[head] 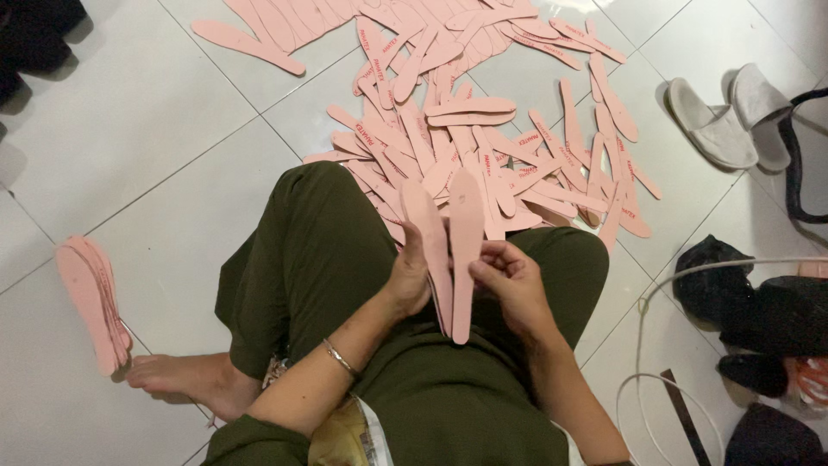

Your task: The person sits on the floor among a large pile of pink foam shoe insoles, picking up individual insoles, aligning them, and gathering them into stacks on their lap and beside them. They repeatedly take insoles from the pile, match them, and add them to the accumulated stacks.

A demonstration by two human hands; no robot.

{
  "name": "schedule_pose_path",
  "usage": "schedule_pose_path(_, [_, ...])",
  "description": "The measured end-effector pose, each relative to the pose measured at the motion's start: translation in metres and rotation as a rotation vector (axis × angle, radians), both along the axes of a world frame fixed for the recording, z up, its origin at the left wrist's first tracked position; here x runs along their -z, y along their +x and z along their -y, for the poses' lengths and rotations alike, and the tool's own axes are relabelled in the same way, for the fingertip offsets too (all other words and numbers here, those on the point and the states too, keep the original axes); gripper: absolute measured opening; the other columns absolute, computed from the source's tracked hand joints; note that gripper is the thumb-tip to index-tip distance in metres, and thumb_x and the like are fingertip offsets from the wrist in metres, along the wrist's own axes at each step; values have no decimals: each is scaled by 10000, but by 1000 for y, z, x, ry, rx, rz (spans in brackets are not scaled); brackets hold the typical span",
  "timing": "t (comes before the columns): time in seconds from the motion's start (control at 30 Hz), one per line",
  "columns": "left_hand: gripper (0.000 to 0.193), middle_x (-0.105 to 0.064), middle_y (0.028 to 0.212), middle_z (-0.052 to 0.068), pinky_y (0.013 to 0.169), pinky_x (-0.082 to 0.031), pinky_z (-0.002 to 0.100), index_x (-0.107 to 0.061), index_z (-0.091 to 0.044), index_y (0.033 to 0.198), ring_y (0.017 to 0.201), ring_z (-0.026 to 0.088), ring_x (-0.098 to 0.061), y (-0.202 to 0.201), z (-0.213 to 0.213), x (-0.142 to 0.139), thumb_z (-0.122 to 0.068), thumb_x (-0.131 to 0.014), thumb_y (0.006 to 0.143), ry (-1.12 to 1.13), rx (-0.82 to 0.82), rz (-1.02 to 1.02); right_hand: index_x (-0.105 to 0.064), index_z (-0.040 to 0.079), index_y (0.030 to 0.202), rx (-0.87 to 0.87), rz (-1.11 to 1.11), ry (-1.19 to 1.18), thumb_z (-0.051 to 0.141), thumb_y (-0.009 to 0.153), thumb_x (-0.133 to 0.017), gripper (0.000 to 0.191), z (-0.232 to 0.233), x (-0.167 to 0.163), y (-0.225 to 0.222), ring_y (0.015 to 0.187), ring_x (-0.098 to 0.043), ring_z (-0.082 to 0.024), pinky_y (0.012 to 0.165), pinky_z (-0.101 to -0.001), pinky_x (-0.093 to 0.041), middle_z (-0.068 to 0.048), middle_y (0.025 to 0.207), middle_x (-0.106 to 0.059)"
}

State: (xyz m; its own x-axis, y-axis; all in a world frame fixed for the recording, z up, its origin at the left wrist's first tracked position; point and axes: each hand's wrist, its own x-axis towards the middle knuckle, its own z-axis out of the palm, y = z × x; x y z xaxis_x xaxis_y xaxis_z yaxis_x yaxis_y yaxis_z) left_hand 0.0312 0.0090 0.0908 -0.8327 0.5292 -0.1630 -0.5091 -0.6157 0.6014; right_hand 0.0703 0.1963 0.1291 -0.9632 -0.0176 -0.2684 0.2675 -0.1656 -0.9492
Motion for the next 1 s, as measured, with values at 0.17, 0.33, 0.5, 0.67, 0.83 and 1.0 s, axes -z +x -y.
schedule_pose_path(0.17, [953, -637, 1184, 90, 961, -561, 396, -515, -51, 1355, 1097, 200, -660, 8, -5, -2, -835, -398, 825, 38, 5, 28, -635, -10, 1238, 4, -26, 48, 5, 876, -749, 379, 9, -1, 1, 838, -664, -94, 774, -243, -564, -49, 925, -698])
schedule_pose_path(0.33, [954, -622, 1156, 112, 906, -560, 404, -531, -37, 1366, 1050, 214, -634, 11, -5, 0, -845, -392, 879, 34, 13, -20, -647, -29, 1256, 16, -110, 70, 10, 893, -749, 379, 11, 2, 5, 851, -661, -97, 773, -248, -562, -52, 961, -708])
schedule_pose_path(0.5, [974, -638, 1205, 88, 983, -550, 381, -520, -29, 1364, 1130, 198, -639, 12, -5, -12, -845, -404, 846, 51, 21, -78, -671, -16, 1252, 18, -99, 90, 14, 887, -758, 377, 11, 5, 6, 854, -661, -94, 766, -249, -569, -44, 971, -701])
schedule_pose_path(0.67, [938, -637, 1154, 120, 973, -540, 400, -480, -46, 1374, 1093, 215, -639, 13, -3, -19, -833, -424, 867, 94, 8, -68, -700, -9, 1226, 7, -89, 102, 6, 889, -760, 342, 14, 13, 10, 851, -662, -92, 761, -249, -575, -36, 972, -701])
schedule_pose_path(0.83, [909, -594, 1215, 108, 1020, -539, 423, -482, -46, 1343, 1134, 233, -626, 14, -6, -16, -823, -444, 873, 121, -16, -47, -679, -15, 1240, 10, -102, 109, 3, 887, -760, 363, 19, 15, 10, 878, -669, -89, 784, -253, -583, -36, 1003, -700])
schedule_pose_path(1.0, [839, -506, 1329, 101, 1081, -524, 452, -471, -74, 1307, 1205, 248, -594, 13, -7, -10, -805, -458, 896, 225, -28, -39, -573, 11, 1414, -74, -159, 235, 79, 876, -789, 584, 27, -5, 10, 950, -649, -112, 848, -269, -579, -59, 1108, -673])
